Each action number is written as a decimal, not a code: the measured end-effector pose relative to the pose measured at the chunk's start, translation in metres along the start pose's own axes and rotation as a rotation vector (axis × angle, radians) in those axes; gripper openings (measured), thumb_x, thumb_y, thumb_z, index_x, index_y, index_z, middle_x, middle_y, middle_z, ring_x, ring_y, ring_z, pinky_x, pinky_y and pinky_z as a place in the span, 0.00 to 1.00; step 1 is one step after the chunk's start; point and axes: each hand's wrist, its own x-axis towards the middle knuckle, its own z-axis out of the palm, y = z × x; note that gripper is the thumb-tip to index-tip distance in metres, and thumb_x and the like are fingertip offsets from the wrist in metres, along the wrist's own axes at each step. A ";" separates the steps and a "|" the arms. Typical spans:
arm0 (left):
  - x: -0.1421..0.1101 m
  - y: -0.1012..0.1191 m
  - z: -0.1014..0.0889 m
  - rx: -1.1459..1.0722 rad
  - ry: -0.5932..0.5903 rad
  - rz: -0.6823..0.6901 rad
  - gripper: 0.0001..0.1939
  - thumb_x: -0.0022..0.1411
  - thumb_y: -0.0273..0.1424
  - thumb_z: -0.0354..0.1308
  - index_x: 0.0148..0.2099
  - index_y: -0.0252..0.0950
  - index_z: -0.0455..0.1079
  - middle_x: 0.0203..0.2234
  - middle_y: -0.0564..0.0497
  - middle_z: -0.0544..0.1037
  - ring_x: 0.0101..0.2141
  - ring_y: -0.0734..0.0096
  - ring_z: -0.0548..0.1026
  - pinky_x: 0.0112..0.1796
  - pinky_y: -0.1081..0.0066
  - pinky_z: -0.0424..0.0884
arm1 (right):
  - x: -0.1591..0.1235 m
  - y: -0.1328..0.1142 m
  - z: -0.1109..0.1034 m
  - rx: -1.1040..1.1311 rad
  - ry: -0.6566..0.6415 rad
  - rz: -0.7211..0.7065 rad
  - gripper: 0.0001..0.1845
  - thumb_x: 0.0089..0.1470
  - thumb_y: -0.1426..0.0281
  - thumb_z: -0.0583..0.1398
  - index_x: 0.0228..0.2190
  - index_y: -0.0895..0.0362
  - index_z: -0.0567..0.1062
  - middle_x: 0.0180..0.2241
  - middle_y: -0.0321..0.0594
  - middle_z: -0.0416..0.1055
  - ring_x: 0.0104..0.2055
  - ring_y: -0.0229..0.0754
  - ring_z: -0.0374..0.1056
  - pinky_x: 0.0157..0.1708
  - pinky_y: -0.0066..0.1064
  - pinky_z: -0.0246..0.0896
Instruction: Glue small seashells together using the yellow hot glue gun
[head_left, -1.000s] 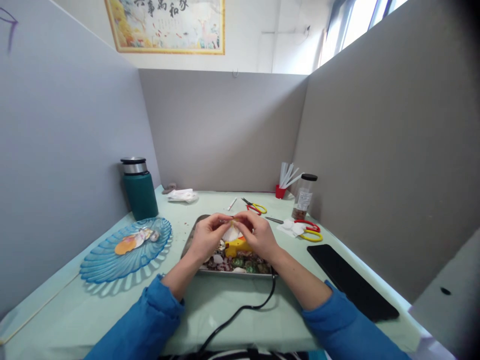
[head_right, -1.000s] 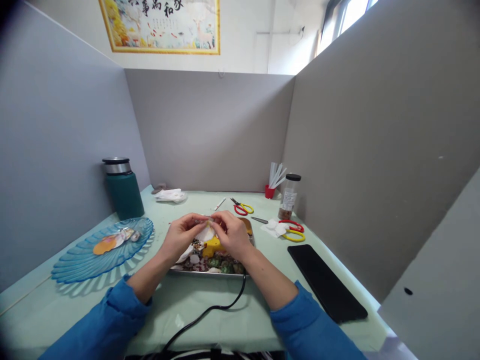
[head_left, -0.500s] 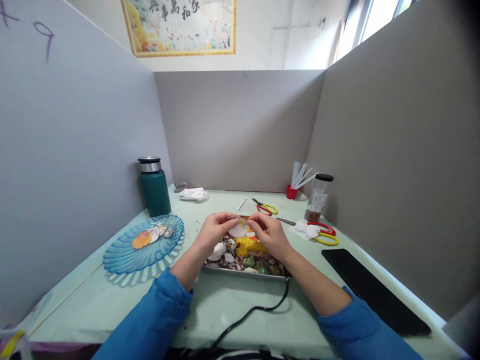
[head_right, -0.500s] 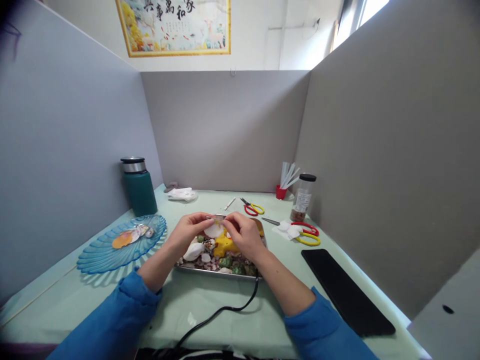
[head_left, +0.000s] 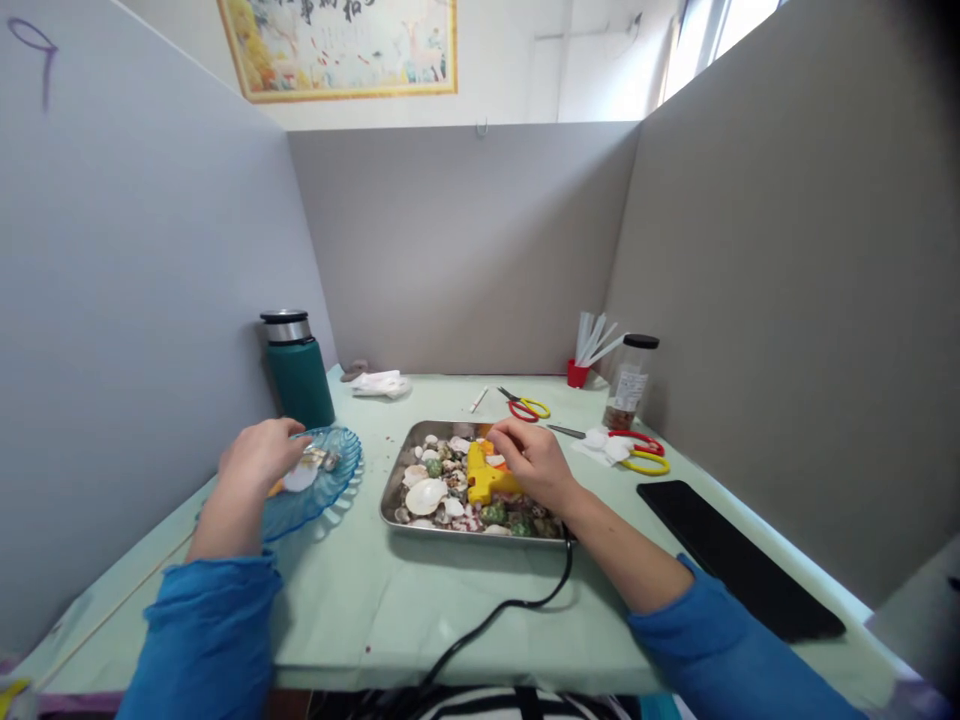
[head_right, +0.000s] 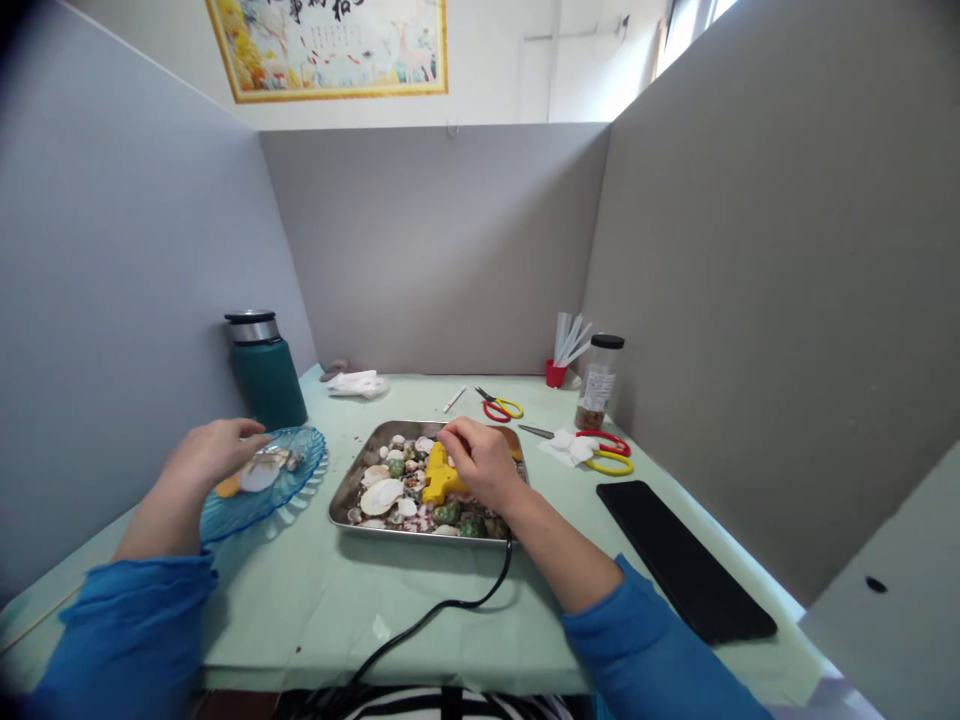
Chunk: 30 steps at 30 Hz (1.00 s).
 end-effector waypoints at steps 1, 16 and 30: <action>-0.002 0.003 0.002 0.018 0.019 -0.003 0.20 0.54 0.41 0.54 0.44 0.34 0.73 0.37 0.39 0.77 0.36 0.48 0.73 0.30 0.64 0.65 | 0.000 0.000 0.000 0.001 0.002 -0.001 0.12 0.58 0.67 0.52 0.27 0.56 0.70 0.21 0.33 0.65 0.23 0.35 0.60 0.26 0.27 0.53; -0.051 0.144 0.023 -0.027 -0.351 0.860 0.21 0.39 0.31 0.63 0.40 0.39 0.75 0.36 0.43 0.77 0.38 0.54 0.72 0.36 0.68 0.64 | -0.001 -0.003 -0.002 -0.054 -0.062 -0.006 0.13 0.59 0.67 0.52 0.26 0.56 0.72 0.22 0.34 0.68 0.24 0.35 0.62 0.26 0.26 0.53; -0.039 0.134 0.037 -0.013 -0.104 0.691 0.09 0.54 0.28 0.50 0.37 0.38 0.69 0.30 0.48 0.76 0.31 0.64 0.72 0.31 0.70 0.62 | -0.002 -0.003 -0.002 -0.109 -0.102 -0.006 0.13 0.58 0.66 0.52 0.26 0.58 0.71 0.20 0.34 0.67 0.23 0.33 0.61 0.26 0.23 0.52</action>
